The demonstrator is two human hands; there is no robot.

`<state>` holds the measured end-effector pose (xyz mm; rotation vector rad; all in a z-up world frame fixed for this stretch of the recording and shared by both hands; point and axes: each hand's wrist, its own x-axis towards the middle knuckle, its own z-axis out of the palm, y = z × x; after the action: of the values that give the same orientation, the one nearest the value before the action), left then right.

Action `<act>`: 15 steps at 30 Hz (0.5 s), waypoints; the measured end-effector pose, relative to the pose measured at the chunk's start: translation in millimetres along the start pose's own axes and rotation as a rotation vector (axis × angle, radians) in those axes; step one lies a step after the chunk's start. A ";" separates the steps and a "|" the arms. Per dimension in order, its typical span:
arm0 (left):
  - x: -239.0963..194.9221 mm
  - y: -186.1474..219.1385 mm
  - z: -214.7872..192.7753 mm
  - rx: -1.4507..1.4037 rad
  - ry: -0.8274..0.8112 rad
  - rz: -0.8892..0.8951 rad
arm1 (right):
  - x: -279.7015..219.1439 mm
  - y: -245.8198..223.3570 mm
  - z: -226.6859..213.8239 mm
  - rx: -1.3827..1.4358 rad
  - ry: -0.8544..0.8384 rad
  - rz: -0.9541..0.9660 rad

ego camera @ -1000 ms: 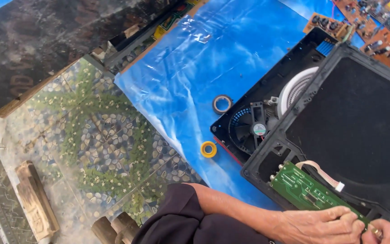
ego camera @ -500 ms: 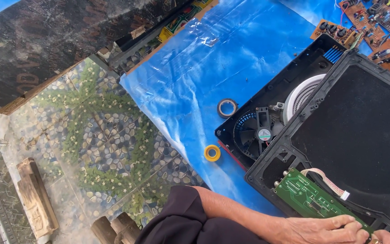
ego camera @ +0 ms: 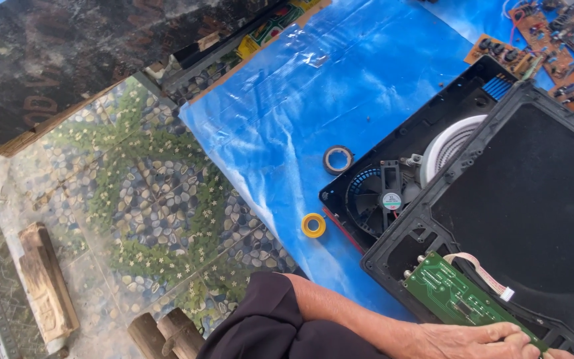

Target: The person uses a screwdriver to remove screws from a green circuit board inside a black plastic casing. They then detach the board and set it aside, followed by unscrewing and removing a small black fan from the casing.

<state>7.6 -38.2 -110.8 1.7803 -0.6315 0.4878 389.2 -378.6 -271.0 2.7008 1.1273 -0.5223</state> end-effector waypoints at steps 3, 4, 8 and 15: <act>8.5 30.7 -37.4 0.093 -0.098 0.073 | -36.6 -13.7 39.4 -0.004 -0.078 0.061; 15.2 44.0 -48.8 0.202 -0.050 0.075 | -55.0 -29.3 59.2 -0.002 -0.103 0.084; 43.8 84.2 -90.2 0.988 0.065 0.190 | -157.8 -240.4 -101.9 0.045 0.510 0.197; 33.5 72.3 -74.2 0.682 0.001 0.163 | -169.0 -300.5 -186.8 -0.090 0.288 0.208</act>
<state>-13.5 10.7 -15.9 2.3736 -0.6583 0.8926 111.7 -225.5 -40.0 2.8306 0.8876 -0.0501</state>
